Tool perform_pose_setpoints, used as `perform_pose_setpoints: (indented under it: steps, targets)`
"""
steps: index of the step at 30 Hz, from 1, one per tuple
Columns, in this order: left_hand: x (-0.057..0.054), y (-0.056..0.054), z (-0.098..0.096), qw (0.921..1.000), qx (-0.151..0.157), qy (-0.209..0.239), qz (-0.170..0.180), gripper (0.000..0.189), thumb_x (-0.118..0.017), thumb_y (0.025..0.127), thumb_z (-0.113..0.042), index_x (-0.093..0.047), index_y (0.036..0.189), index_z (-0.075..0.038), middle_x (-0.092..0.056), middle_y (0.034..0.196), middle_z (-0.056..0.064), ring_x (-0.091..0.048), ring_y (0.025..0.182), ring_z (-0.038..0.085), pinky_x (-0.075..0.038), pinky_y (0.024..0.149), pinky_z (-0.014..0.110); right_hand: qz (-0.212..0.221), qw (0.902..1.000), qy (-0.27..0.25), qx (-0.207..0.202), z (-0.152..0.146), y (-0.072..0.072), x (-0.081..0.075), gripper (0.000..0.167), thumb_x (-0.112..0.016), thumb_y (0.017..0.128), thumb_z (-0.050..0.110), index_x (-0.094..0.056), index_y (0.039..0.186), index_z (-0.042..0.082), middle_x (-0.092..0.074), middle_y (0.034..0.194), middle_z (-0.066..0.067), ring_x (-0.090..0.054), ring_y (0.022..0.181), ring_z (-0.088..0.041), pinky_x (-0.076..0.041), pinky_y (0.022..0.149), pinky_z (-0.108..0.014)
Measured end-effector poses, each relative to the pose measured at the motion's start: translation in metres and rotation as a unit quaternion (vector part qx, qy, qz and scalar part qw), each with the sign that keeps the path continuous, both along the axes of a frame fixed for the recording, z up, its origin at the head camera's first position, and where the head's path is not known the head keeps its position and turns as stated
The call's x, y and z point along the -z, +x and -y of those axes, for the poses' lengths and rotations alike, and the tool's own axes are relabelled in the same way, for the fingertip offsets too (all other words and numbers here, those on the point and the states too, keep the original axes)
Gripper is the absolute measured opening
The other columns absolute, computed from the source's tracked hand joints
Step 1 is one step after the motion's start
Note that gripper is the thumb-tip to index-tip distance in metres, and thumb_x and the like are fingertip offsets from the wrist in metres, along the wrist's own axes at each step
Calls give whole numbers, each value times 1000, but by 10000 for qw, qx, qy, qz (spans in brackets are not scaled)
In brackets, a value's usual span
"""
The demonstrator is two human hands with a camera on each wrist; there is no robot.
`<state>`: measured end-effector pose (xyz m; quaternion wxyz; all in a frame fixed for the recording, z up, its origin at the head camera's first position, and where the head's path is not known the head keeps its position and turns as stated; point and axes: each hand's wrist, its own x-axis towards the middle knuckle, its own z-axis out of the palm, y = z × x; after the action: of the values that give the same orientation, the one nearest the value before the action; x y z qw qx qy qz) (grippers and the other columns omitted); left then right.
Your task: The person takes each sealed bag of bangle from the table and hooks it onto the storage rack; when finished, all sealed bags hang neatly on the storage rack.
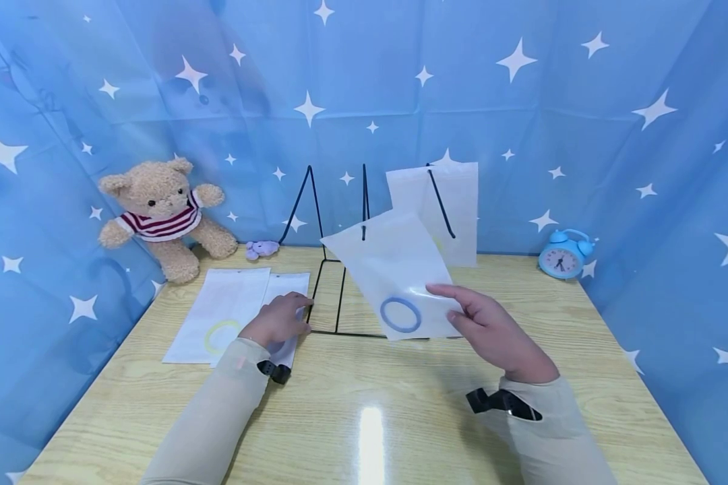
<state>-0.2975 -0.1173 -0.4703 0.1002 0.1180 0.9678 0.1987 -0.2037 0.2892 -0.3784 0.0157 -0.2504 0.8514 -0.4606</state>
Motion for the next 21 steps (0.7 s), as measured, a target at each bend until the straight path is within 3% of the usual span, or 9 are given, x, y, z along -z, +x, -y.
perform_pose_setpoints:
  steps: [2,5,11,15,18,21]
  targets:
    - [0,0,0,10000,11,4,-12,62,-79,92,-24,-60,151,-14,-53,156,11,-49,143,41,-42,113,64,176,9998,-11,-28,1,-1,1,51,-45,110,-1,-50,158,17,-58,138,-17,-66,84,-16,-61,71,-29]
    - [-1,0,0,10000,6,18,6,63,-79,92,-24,-59,151,-14,-53,156,11,-48,143,41,-41,113,64,392,9992,-71,-61,2,-2,3,51,-43,110,-3,-51,157,16,-46,158,-19,-69,110,-23,-65,81,-38]
    - [-1,0,0,10000,-10,45,21,63,-79,92,-24,-59,151,-14,-53,156,10,-48,144,41,-40,114,64,542,9985,-34,-66,6,-3,6,49,-47,106,-8,-59,150,12,-50,155,-23,-68,104,-24,-65,82,-37]
    - [-1,0,0,10000,2,41,26,63,-79,92,-24,-59,151,-14,-53,156,10,-48,144,41,-40,114,65,623,9980,52,-89,8,-5,8,52,-48,103,-11,-60,148,13,-50,156,-23,-55,74,-15,-63,86,-32]
    - [-1,0,0,10000,11,37,27,62,-79,92,-24,-59,151,-14,-53,156,10,-48,143,41,-40,113,65,704,9974,116,-128,9,-6,9,54,-46,103,-11,-59,149,14,-46,160,-22,-59,78,-14,-63,88,-33]
    - [-1,0,0,10000,17,38,-3,62,-79,92,-24,-60,150,-13,-54,155,11,-49,142,41,-41,113,64,876,9959,93,-206,9,-7,11,54,-43,105,-10,-55,151,13,-43,160,-24,-72,102,-23,-64,86,-36]
